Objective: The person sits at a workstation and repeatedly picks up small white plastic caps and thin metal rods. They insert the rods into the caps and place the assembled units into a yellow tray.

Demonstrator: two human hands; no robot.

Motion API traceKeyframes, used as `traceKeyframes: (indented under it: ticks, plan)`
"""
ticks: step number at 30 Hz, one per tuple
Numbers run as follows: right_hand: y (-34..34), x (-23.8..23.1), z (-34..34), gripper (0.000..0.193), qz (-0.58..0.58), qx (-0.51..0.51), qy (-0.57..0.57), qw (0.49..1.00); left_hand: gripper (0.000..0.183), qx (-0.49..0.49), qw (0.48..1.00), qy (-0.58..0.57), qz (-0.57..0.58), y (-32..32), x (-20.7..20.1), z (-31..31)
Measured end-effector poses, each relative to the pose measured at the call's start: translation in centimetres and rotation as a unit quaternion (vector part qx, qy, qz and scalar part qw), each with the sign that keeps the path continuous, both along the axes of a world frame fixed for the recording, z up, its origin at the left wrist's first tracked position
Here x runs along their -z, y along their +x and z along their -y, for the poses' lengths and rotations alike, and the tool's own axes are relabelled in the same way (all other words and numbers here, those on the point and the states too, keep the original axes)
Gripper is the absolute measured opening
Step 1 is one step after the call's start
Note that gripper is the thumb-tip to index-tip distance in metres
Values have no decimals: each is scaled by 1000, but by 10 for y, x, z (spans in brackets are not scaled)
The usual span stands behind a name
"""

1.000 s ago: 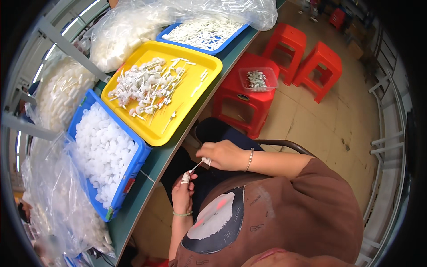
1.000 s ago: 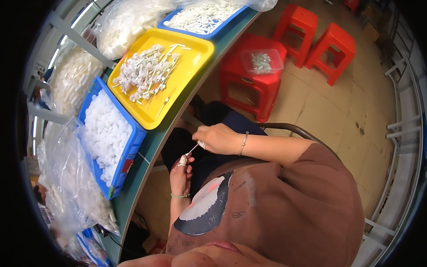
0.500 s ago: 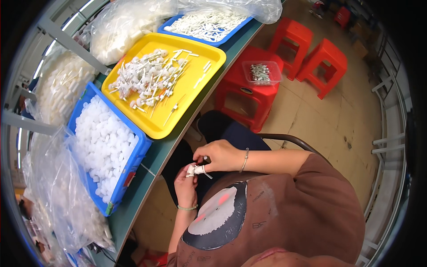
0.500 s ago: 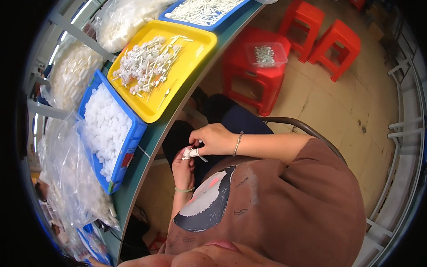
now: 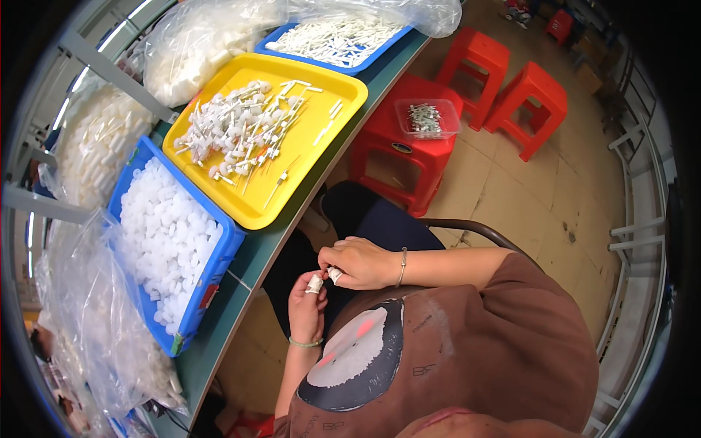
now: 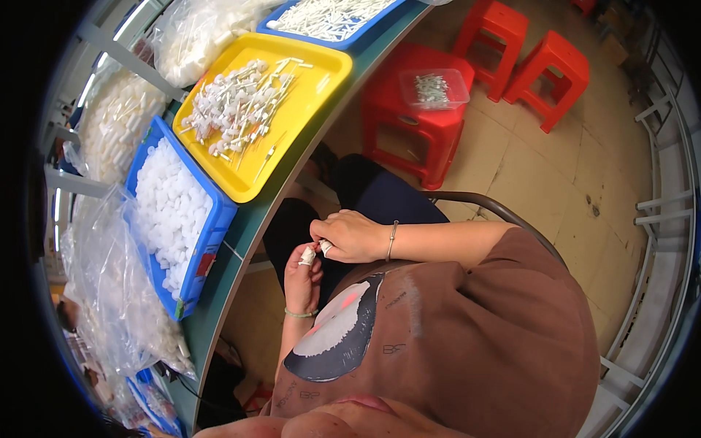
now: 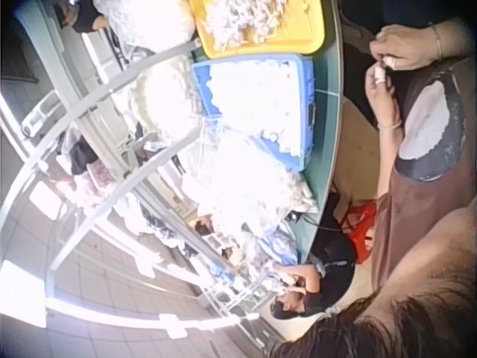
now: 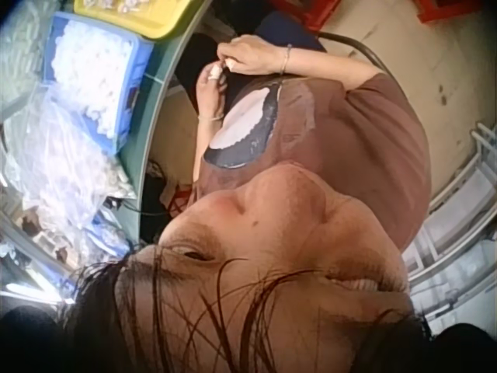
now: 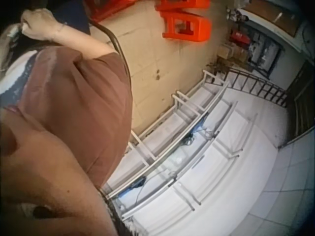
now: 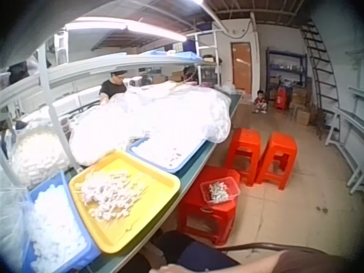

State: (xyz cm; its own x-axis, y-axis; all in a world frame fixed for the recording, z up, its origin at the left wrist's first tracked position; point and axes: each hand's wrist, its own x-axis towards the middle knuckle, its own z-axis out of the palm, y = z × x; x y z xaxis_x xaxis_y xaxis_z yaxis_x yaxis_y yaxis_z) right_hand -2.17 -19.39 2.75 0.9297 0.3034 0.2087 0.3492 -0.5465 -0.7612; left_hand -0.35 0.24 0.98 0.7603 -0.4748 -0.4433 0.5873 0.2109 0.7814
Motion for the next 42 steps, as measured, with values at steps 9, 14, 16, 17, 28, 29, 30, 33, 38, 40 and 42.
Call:
traceKeyframes:
  ticks: [9, 14, 16, 17, 28, 29, 30, 33, 38, 40, 42]
  plan:
    - [4, -4, -3, 18, -9, 19, 47, 999, 27, 1, 970, -203, -133, 5, 20, -9]
    - [3, -6, 1, 17, -49, 66, 91, 992, 38, -51, 957, -249, -139, 1, 9, -1]
    - [1, -5, 1, 16, -64, 84, 135, 985, 40, -37, 959, -245, -141, 5, -2, 1]
    - [0, -3, 0, 16, -58, 84, 151, 983, 38, -36, 961, -237, -135, 4, -2, -2]
    - [-3, -5, -7, 16, -59, 82, 166, 981, 35, -96, 954, -236, -160, 3, 5, -3]
    - [-3, -4, -9, 16, -13, 77, 143, 987, 35, -91, 944, -270, -166, 2, 10, -4]
    - [-1, -4, -10, 17, 35, 70, 119, 990, 36, -86, 933, -305, -170, 3, 14, -5]
    - [3, -4, -10, 17, 128, 61, 55, 988, 34, -84, 928, -314, -184, 0, 16, -1]
    - [3, -6, -10, 18, 147, 56, 5, 988, 32, -92, 937, -279, -189, 1, 9, -1]
    - [4, -4, -11, 18, 157, 58, 7, 986, 32, -101, 936, -275, -196, 1, 8, -2]
    - [4, -4, -11, 18, 157, 60, -4, 986, 28, -108, 937, -270, -193, 1, 4, -1]
